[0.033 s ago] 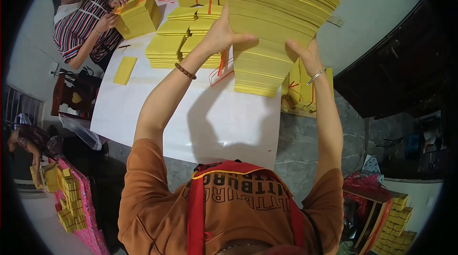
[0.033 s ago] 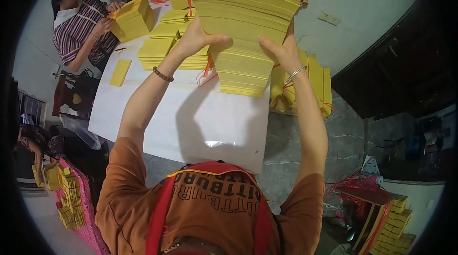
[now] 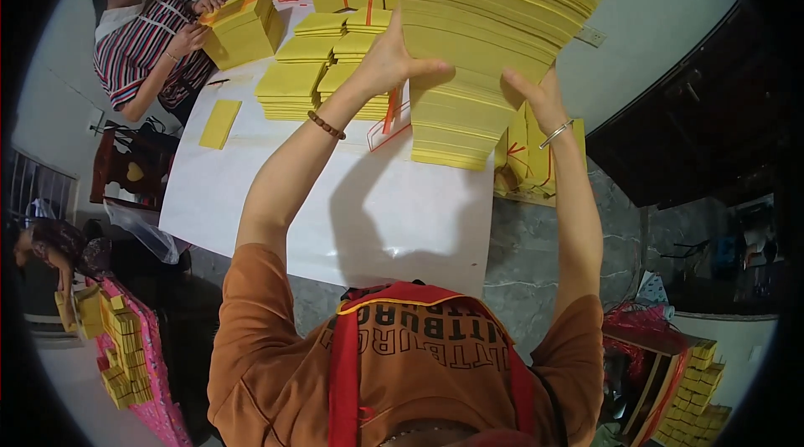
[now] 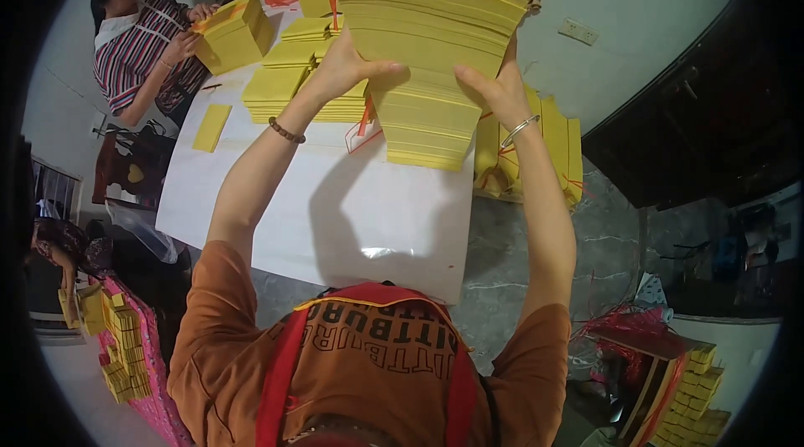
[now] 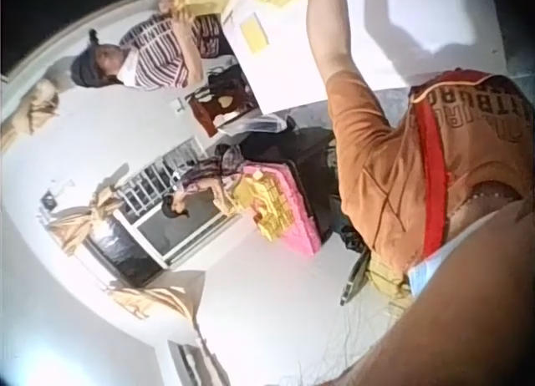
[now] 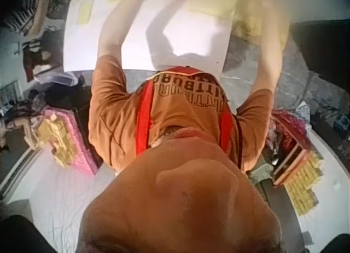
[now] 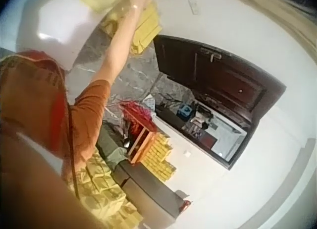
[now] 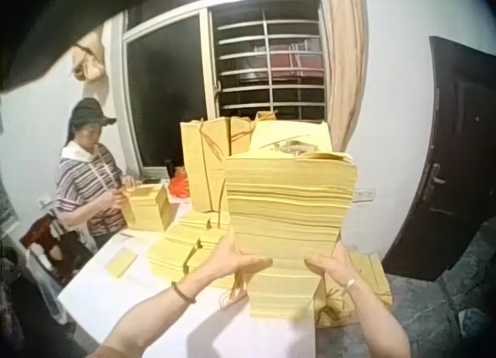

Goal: Folding, stacking, and tying bundles of yellow joss paper.

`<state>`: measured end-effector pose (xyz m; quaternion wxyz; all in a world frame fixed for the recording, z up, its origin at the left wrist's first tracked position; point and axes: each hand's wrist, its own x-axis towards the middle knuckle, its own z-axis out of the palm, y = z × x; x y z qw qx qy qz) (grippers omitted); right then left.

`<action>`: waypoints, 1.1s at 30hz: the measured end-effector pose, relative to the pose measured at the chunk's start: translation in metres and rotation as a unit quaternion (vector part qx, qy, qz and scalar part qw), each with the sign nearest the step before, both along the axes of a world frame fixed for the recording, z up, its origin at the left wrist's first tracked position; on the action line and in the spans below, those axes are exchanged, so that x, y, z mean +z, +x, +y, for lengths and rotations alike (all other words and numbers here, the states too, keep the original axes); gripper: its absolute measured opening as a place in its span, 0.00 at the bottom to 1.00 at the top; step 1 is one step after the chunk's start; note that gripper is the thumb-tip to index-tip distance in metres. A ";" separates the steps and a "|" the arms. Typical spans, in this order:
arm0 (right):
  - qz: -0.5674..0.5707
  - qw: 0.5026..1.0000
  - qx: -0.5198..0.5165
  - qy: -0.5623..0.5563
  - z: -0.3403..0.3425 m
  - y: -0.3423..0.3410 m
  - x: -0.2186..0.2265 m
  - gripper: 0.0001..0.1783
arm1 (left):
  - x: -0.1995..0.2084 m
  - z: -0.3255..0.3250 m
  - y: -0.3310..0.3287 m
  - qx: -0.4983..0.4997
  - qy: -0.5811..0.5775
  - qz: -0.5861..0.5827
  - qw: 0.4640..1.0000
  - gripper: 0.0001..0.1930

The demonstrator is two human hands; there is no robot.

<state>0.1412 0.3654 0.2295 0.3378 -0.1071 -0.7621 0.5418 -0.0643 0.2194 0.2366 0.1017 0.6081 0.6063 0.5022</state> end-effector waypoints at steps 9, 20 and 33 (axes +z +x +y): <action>-0.024 0.998 0.000 0.065 0.012 -0.003 -0.004 0.51 | 0.007 0.000 0.007 0.030 0.005 -0.012 0.999 0.47; 0.022 0.998 -0.024 0.048 0.006 -0.002 0.010 0.52 | 0.015 0.001 0.007 0.039 -0.007 -0.034 0.999 0.46; -0.001 0.997 -0.019 0.074 0.003 -0.004 0.018 0.51 | 0.019 0.004 0.002 0.047 -0.016 -0.003 0.999 0.47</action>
